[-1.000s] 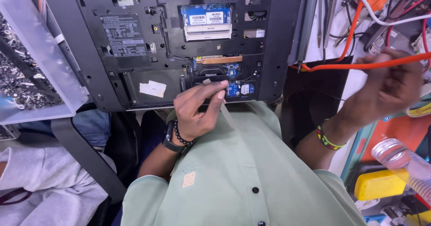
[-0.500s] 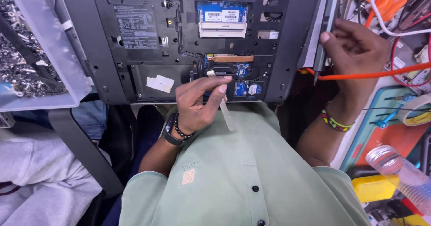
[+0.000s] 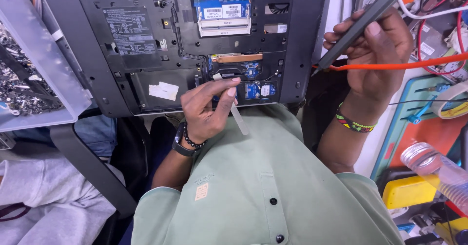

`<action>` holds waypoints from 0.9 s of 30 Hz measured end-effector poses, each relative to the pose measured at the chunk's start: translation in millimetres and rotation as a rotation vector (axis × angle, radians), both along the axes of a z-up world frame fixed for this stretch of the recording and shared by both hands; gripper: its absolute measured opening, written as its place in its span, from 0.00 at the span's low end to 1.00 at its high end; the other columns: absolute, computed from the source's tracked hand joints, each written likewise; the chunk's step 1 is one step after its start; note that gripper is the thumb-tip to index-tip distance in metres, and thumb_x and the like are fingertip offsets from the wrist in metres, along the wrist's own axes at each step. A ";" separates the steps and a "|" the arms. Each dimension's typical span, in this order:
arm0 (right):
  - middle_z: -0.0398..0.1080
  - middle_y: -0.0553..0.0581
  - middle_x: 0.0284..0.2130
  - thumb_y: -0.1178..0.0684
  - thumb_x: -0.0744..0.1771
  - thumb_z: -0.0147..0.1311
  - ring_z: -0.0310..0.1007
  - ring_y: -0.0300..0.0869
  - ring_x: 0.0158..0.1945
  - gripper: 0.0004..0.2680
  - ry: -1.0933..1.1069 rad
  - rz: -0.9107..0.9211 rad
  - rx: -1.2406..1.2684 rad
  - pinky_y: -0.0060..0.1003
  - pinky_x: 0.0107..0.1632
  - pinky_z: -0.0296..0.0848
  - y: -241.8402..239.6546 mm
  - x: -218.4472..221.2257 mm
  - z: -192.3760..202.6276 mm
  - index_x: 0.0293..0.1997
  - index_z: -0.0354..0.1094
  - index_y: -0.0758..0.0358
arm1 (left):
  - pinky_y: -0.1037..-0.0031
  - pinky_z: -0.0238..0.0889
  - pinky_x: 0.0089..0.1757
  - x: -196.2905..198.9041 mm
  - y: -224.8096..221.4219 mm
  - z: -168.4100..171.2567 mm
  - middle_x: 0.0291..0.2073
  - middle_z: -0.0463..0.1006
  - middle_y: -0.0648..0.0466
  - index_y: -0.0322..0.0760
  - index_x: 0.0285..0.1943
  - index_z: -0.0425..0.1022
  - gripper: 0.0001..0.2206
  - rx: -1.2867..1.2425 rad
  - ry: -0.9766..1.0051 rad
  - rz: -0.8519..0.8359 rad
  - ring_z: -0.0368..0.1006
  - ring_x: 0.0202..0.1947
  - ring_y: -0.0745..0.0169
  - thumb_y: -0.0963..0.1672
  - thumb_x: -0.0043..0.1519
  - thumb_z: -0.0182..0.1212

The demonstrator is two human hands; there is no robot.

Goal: Disassembling a laptop by prying open the casing and disconnecting internal components

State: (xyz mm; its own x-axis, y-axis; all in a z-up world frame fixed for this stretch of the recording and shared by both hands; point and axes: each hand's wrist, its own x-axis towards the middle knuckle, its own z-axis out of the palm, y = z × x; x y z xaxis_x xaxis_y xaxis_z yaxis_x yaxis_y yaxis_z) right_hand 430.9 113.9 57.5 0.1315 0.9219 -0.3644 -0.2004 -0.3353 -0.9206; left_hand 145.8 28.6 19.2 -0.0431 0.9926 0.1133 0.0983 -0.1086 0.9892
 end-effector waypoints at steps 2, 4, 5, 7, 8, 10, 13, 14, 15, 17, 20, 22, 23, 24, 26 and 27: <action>0.75 0.66 0.43 0.49 0.70 0.54 0.81 0.52 0.42 0.12 -0.031 0.022 0.042 0.42 0.51 0.87 1.6 -2.7 -0.4 0.53 0.64 0.67 | 0.80 0.69 0.27 -0.6 0.6 0.3 0.41 0.83 0.43 0.32 0.50 0.79 0.05 0.011 0.011 0.001 0.82 0.24 0.59 0.40 0.68 0.60; 0.76 0.66 0.43 0.48 0.68 0.57 0.81 0.50 0.41 0.13 -0.027 -0.014 0.052 0.39 0.48 0.86 2.8 -4.0 -0.6 0.52 0.65 0.67 | 0.79 0.72 0.30 0.0 1.4 2.3 0.41 0.84 0.44 0.33 0.49 0.79 0.05 0.015 0.024 0.007 0.82 0.24 0.59 0.40 0.68 0.60; 0.76 0.66 0.43 0.48 0.68 0.57 0.81 0.50 0.41 0.13 -0.023 -0.011 0.051 0.39 0.48 0.86 3.4 -1.8 -0.9 0.52 0.65 0.67 | 0.79 0.72 0.30 -0.1 2.1 2.9 0.41 0.84 0.44 0.33 0.49 0.79 0.05 0.015 0.027 0.011 0.82 0.24 0.59 0.40 0.68 0.60; 0.76 0.68 0.44 0.54 0.64 0.54 0.82 0.57 0.42 0.12 0.108 -0.149 0.032 0.45 0.44 0.85 4.5 2.7 -2.5 0.51 0.68 0.66 | 0.79 0.72 0.30 -0.4 3.1 2.7 0.39 0.84 0.44 0.32 0.50 0.78 0.05 0.041 0.041 -0.010 0.82 0.25 0.59 0.40 0.68 0.60; 0.76 0.68 0.44 0.54 0.64 0.54 0.82 0.57 0.42 0.12 0.110 -0.146 0.029 0.45 0.44 0.85 3.5 -0.8 -0.8 0.51 0.68 0.66 | 0.79 0.72 0.30 -0.3 3.1 3.3 0.39 0.84 0.44 0.32 0.50 0.78 0.05 0.039 0.043 -0.006 0.82 0.25 0.59 0.40 0.68 0.60; 0.76 0.65 0.44 0.52 0.66 0.57 0.79 0.56 0.41 0.12 0.009 -0.181 0.099 0.46 0.45 0.83 1.1 -7.3 2.8 0.52 0.68 0.62 | 0.79 0.71 0.31 0.2 3.6 4.0 0.36 0.84 0.46 0.32 0.50 0.79 0.05 0.028 0.043 -0.007 0.81 0.24 0.61 0.40 0.68 0.60; 0.74 0.65 0.44 0.51 0.67 0.57 0.80 0.58 0.47 0.13 0.060 -0.067 0.111 0.51 0.52 0.87 -4.4 -10.6 6.5 0.54 0.65 0.66 | 0.78 0.72 0.31 0.1 4.1 3.9 0.36 0.84 0.45 0.32 0.51 0.78 0.06 0.042 0.038 -0.009 0.81 0.25 0.60 0.40 0.68 0.60; 0.74 0.65 0.44 0.51 0.67 0.57 0.80 0.58 0.47 0.13 0.059 -0.064 0.108 0.51 0.52 0.87 -5.8 -15.3 8.1 0.54 0.65 0.66 | 0.78 0.72 0.31 0.3 5.5 4.0 0.36 0.84 0.45 0.32 0.51 0.78 0.06 0.039 0.037 -0.006 0.81 0.25 0.60 0.40 0.68 0.60; 0.71 0.66 0.46 0.51 0.69 0.55 0.78 0.60 0.49 0.12 -0.003 -0.004 0.230 0.54 0.57 0.85 -6.6 -20.8 9.1 0.55 0.63 0.66 | 0.77 0.72 0.32 0.0 6.1 4.6 0.34 0.84 0.47 0.32 0.50 0.78 0.06 0.061 0.050 -0.013 0.80 0.26 0.60 0.39 0.68 0.60; 0.69 0.67 0.48 0.52 0.71 0.54 0.76 0.62 0.51 0.11 -0.064 0.057 0.348 0.58 0.62 0.83 -6.2 -31.9 13.6 0.57 0.61 0.66 | 0.76 0.73 0.34 -0.8 6.5 4.2 0.32 0.83 0.49 0.31 0.50 0.78 0.05 0.077 0.063 -0.013 0.80 0.28 0.59 0.39 0.68 0.60; 0.64 0.74 0.45 0.52 0.71 0.54 0.71 0.63 0.51 0.12 -0.209 0.086 0.464 0.68 0.63 0.79 -5.2 -39.0 16.8 0.57 0.55 0.63 | 0.75 0.73 0.34 -0.7 5.5 2.7 0.40 0.84 0.46 0.29 0.49 0.79 0.06 0.080 0.073 -0.028 0.80 0.29 0.59 0.39 0.68 0.59; 0.62 0.74 0.44 0.57 0.71 0.49 0.68 0.59 0.50 0.14 -0.259 0.189 0.565 0.68 0.61 0.81 -6.1 -32.0 9.2 0.65 0.56 0.66 | 0.73 0.74 0.35 0.3 6.4 1.9 0.41 0.84 0.44 0.27 0.49 0.78 0.05 0.110 0.078 -0.033 0.80 0.29 0.57 0.38 0.68 0.60; 0.62 0.74 0.44 0.57 0.71 0.49 0.68 0.59 0.50 0.14 -0.259 0.193 0.556 0.68 0.61 0.81 -6.3 -35.1 8.6 0.65 0.56 0.66 | 0.73 0.74 0.35 0.2 7.1 1.8 0.41 0.84 0.44 0.27 0.49 0.78 0.05 0.101 0.076 -0.030 0.80 0.29 0.57 0.38 0.68 0.60; 0.62 0.72 0.42 0.58 0.71 0.49 0.69 0.58 0.48 0.12 -0.262 0.188 0.574 0.65 0.59 0.81 -6.5 -38.2 8.2 0.61 0.56 0.66 | 0.71 0.76 0.37 0.1 7.7 1.7 0.40 0.84 0.45 0.27 0.48 0.78 0.05 0.116 0.083 -0.041 0.81 0.30 0.56 0.38 0.68 0.59; 0.63 0.70 0.40 0.59 0.70 0.50 0.70 0.57 0.46 0.10 -0.265 0.188 0.585 0.61 0.56 0.81 -8.2 -40.6 5.1 0.57 0.56 0.65 | 0.70 0.78 0.40 0.1 8.0 1.2 0.40 0.84 0.46 0.26 0.47 0.79 0.06 0.124 0.088 -0.049 0.82 0.31 0.54 0.38 0.68 0.58; 0.62 0.68 0.40 0.59 0.70 0.51 0.70 0.55 0.45 0.10 -0.232 0.169 0.624 0.61 0.55 0.81 -8.6 -40.4 1.7 0.56 0.57 0.64 | 0.69 0.78 0.40 -0.4 8.0 0.9 0.39 0.84 0.46 0.28 0.48 0.79 0.06 0.129 0.098 -0.056 0.81 0.29 0.54 0.39 0.68 0.58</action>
